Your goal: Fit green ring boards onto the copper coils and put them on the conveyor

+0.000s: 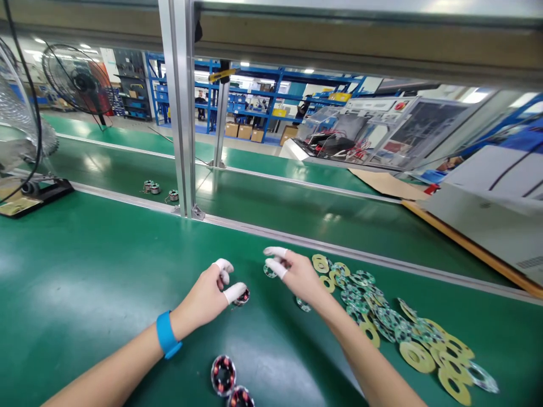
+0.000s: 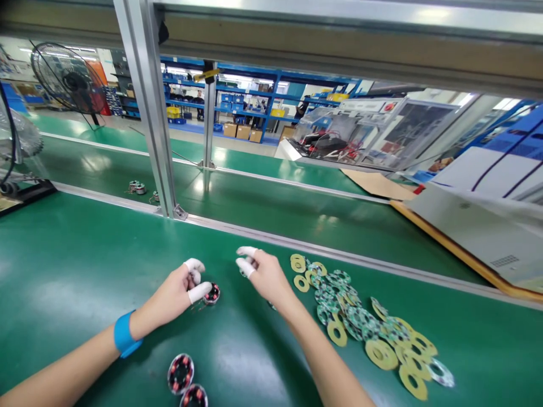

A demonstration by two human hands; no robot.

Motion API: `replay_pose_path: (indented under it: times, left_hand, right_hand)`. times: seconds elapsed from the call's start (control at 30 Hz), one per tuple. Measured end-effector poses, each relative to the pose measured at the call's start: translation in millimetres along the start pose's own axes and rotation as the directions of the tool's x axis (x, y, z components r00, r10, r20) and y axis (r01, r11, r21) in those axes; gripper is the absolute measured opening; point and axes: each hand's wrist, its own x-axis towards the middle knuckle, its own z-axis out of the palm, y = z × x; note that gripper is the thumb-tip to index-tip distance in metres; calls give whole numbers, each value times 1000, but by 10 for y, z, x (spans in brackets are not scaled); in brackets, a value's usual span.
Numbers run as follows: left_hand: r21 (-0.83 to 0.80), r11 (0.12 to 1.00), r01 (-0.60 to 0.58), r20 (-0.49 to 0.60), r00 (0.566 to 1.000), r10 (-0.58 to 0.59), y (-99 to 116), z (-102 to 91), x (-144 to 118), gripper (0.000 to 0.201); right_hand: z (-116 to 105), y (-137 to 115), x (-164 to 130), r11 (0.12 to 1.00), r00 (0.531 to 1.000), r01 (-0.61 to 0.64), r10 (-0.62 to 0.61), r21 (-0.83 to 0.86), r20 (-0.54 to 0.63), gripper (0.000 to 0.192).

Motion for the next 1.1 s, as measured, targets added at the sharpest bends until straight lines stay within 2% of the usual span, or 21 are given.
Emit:
replay_pose_path:
  times: [0.1, 0.13, 0.2, 0.27, 0.37, 0.43, 0.5, 0.6, 0.67, 0.8, 0.87, 0.93, 1.0, 1.1]
  left_hand:
    - [8, 996, -87, 93, 992, 86, -39, -27, 23, 57]
    - [10, 993, -119, 136, 984, 117, -47, -22, 28, 58]
    - [39, 986, -159, 181, 972, 150, -42, 7, 28, 46]
    - [115, 982, -153, 148, 980, 135, -5, 46, 15, 35]
    - [193, 972, -132, 27, 991, 129, 77, 70, -12, 37]
    - [174, 970, -172, -62, 981, 186, 122, 43, -18, 32]
    - [130, 967, -218, -113, 966, 232, 145, -6, -7, 19]
    - [61, 977, -203, -128, 969, 209, 141, -69, 31, 20]
    - [9, 987, -163, -137, 977, 163, 130, -76, 55, 22]
    - [-73, 989, -125, -92, 989, 118, 121, -27, 64, 25]
    - [17, 990, -144, -93, 985, 144, 113, 0, 50, 21]
    - [204, 964, -167, -70, 980, 185, 94, 18, 34, 28]
    - [372, 909, -185, 8, 980, 197, 67, 34, 24, 45]
    - [473, 856, -207, 95, 978, 185, 29, 59, 25, 44]
  right_hand:
    - [-156, 191, 59, 990, 997, -73, 71, -120, -22, 37]
    - [-166, 238, 70, 990, 997, -76, 76, -117, -2, 37]
    - [-146, 290, 80, 994, 996, -72, 75, -85, 39, 32]
    - [-101, 285, 80, 996, 995, -74, 77, -48, 59, 22]
    - [-12, 179, 61, 995, 993, -91, 88, 38, 75, 16]
    - [76, 57, 26, 989, 992, -95, 84, 112, 94, 20]
    - [181, -90, -30, 963, 991, -98, 72, 253, 109, 28]
    - [306, -316, -143, 890, 995, -75, 37, 449, 93, 33]
    - [328, -435, -213, 908, 997, -26, -7, 418, 78, 32]
    - [225, -491, -278, 978, 995, 51, -68, 201, 78, 33]
    - [145, -415, -273, 991, 997, 54, -60, 124, 43, 31]
    - [80, -296, -264, 996, 1000, 28, -29, 84, 11, 28]
    - [56, -179, -267, 996, 1000, -7, 7, 89, 10, 27]
    - [119, -91, -301, 990, 998, -18, 9, 143, 62, 26]
